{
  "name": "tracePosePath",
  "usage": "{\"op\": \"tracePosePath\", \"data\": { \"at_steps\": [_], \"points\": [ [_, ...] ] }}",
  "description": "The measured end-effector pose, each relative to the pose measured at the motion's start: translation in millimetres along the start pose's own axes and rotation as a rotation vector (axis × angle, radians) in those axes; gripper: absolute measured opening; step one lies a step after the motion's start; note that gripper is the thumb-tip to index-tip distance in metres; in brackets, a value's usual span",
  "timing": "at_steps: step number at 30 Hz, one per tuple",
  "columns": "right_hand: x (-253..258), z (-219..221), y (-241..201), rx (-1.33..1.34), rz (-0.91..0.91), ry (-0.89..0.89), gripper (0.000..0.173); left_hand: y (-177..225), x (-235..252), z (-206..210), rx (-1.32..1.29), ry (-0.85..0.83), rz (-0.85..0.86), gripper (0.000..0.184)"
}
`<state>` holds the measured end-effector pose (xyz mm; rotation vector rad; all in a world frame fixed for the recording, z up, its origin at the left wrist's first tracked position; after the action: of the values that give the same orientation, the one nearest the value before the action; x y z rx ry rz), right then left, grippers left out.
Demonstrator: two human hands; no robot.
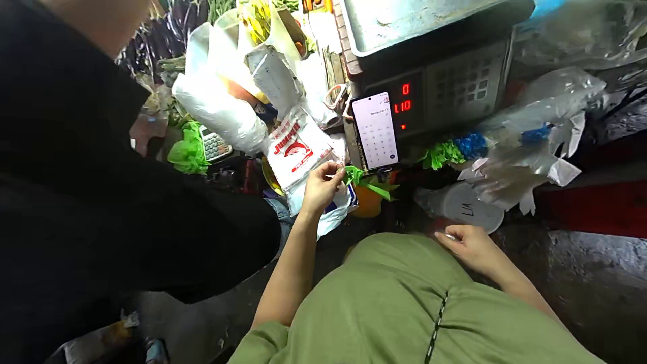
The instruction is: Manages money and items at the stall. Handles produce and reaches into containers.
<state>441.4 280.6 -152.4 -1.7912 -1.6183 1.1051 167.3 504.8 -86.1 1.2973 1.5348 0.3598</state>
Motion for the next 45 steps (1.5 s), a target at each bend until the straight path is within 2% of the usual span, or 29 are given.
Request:
{"op": "tracePosePath", "data": {
  "at_steps": [5,7,9,13,17,20,24,28,31,34,36,37,39,41,43,45],
  "points": [
    [9.4,-1.6,-5.6,-0.033,-0.043,-0.050,0.045,8.1,-7.1,-4.6,0.349,0.292,0.327,0.010],
    [11.2,-1.7,-8.5,-0.047,-0.057,-0.048,0.046,16.0,-18.8,-0.9,0.482,0.352,0.427,0.008],
    [10.7,-0.9,-9.5,-0.055,-0.065,-0.033,0.046,22.0,-27.6,6.9,0.500,0.308,0.426,0.012],
    [8.3,0.2,-9.6,-0.060,-0.060,-0.015,0.045,26.1,-21.4,20.9,0.411,0.179,0.303,0.021],
    [2.7,-0.8,-7.0,-0.054,-0.041,-0.011,0.045,34.1,-18.5,29.2,0.421,0.212,0.404,0.011],
    [-0.4,-0.6,-3.2,-0.063,-0.029,-0.015,0.045,38.2,-26.5,62.3,0.511,0.152,0.425,0.012],
    [-5.7,2.2,-1.9,-0.073,-0.011,-0.024,0.045,45.9,-29.2,108.9,0.476,0.129,0.652,0.012],
    [-12.2,-2.3,-3.9,-0.069,0.033,-0.034,0.031,71.5,-21.1,143.9,0.390,0.137,0.885,0.009],
    [-16.0,-2.2,-0.2,-0.073,0.008,0.088,0.030,87.2,-12.2,169.0,0.387,0.040,0.966,0.010],
    [-17.1,-3.7,-11.0,-0.179,-0.099,0.345,0.030,90.0,-15.0,186.9,0.407,-0.136,1.034,0.010],
    [-15.0,-6.3,-23.9,-0.315,-0.242,0.544,0.028,82.0,-21.4,181.3,0.417,-0.185,1.033,0.013],
    [-11.5,-10.2,-30.6,-0.362,-0.304,0.619,0.027,77.2,-24.9,171.5,0.418,-0.149,1.011,0.018],
    [-1.3,-21.4,-44.2,-0.401,-0.407,0.705,0.028,65.9,-26.4,147.2,0.475,0.035,0.919,0.025],
    [13.8,-28.7,-55.7,-0.353,-0.477,0.713,0.034,51.5,-19.1,131.0,0.578,0.179,0.826,0.032],
    [33.6,-33.6,-64.2,-0.327,-0.502,0.677,0.039,43.0,-13.9,128.8,0.614,0.247,0.843,0.028],
    [54.3,-35.2,-69.8,-0.339,-0.479,0.631,0.041,43.9,-16.1,129.2,0.575,0.244,0.903,0.019]
  ]
}}
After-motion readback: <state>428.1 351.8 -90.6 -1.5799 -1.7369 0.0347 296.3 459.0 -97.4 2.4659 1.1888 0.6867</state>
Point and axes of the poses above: each hand's wrist, its own x-axis towards the middle knuckle, its own z-axis out of the palm, y = z × x, the point moved 3 cm from there along x, towards the middle knuckle, and after that the axes turned 14 degrees about -z, right-handed, at the moved point
